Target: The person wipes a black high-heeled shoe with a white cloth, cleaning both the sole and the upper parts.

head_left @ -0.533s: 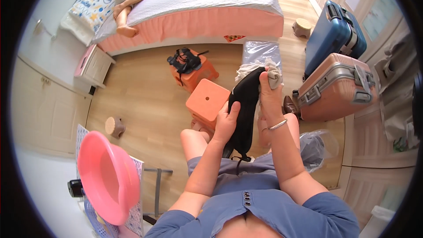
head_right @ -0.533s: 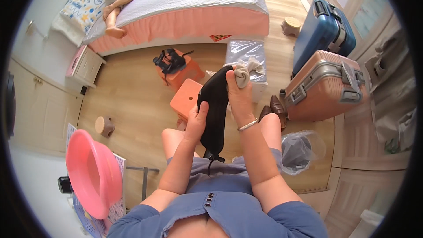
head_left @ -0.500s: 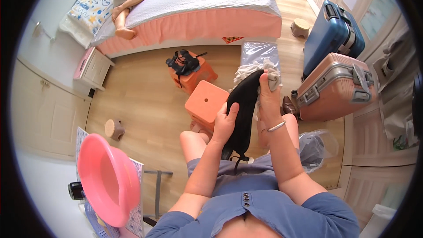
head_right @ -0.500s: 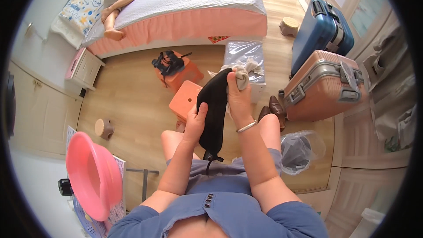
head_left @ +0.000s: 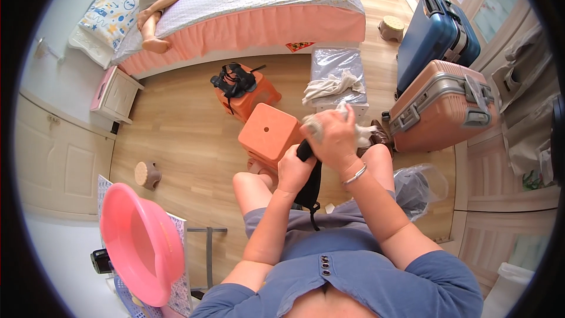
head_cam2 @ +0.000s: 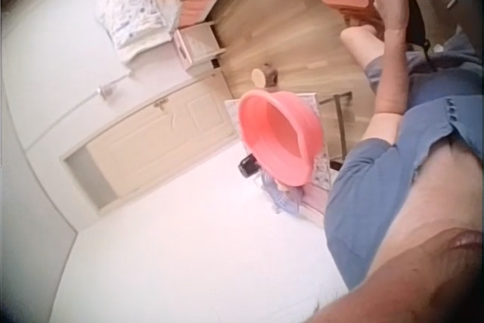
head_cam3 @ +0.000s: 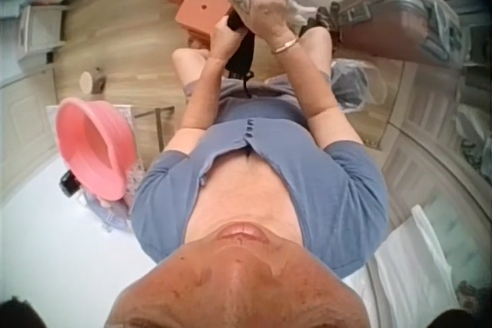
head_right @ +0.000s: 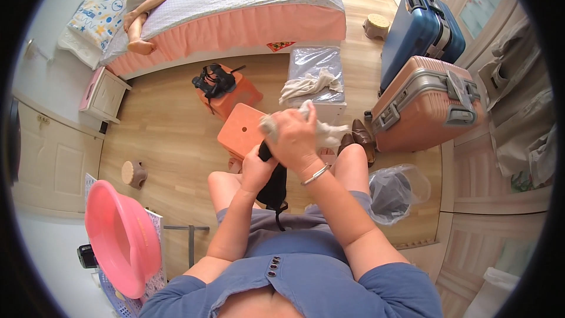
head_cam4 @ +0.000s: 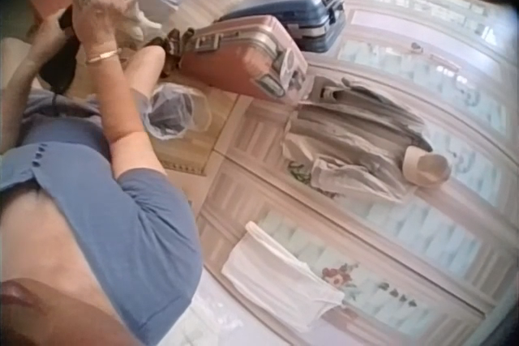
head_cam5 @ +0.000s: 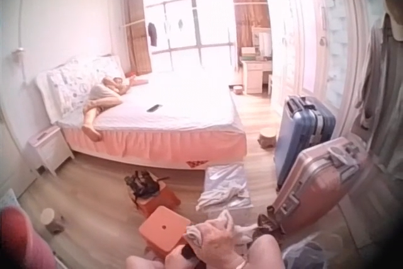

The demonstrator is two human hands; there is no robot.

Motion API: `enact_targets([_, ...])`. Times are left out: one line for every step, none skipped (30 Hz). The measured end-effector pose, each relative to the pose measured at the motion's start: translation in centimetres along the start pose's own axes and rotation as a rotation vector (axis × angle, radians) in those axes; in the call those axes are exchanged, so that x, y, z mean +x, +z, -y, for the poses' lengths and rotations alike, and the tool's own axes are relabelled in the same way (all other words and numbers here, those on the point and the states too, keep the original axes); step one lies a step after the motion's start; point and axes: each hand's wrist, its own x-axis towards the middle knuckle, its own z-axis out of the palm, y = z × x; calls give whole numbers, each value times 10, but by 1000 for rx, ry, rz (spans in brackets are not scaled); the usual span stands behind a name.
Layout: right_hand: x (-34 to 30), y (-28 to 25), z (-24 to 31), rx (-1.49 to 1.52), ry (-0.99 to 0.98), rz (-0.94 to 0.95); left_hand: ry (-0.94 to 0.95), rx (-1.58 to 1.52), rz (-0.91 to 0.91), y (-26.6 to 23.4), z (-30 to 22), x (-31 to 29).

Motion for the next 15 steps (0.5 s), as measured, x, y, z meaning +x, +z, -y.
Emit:
enact_targets([-2, -2, 8, -29, -87, 73, 4, 14, 6, -2, -5, -3])
enact_targets([-14, 20, 6, 14, -234, 160, 355, 89, -156, 3, 4, -2])
enact_targets([-13, 20, 19, 87, -292, 139, 707, 161, -321, 5, 6, 0])
enact_targets([-12, 22, 18, 121, -253, 167, 611, -103, -314, 9, 6, 3])
enact_targets([-10, 24, 16, 156, -215, 195, 613, -101, -308, 6, 9, 5])
enact_targets([-5, 23, 8, 118, -233, 176, 487, -185, -101, 1, 5, 5])
enact_targets([0, 21, -2, 82, -252, 158, 355, -263, 103, -4, -1, 3])
enact_targets([2, 22, -14, 96, -255, 33, 102, -291, 155, -7, -10, 0])
enact_targets([6, 21, -20, 92, -209, -104, -56, -564, 242, -7, -5, 2])
enact_targets([10, 17, -33, 33, -141, -219, -85, -558, 257, -10, -7, 2])
enact_targets([8, 21, -54, -25, -52, -232, -114, -553, 271, -13, -10, 1])
enact_targets([9, 20, -65, -18, 102, -241, -114, -555, 271, -15, -10, 1])
enact_targets([9, 20, -77, 40, 348, -214, -138, -583, 246, -17, -8, 1])
enact_targets([8, 21, -88, 97, 594, -186, -162, -612, 221, -19, -8, 1])
enact_targets([3, 21, -96, 95, 594, -182, -165, -615, 221, -21, -8, 1])
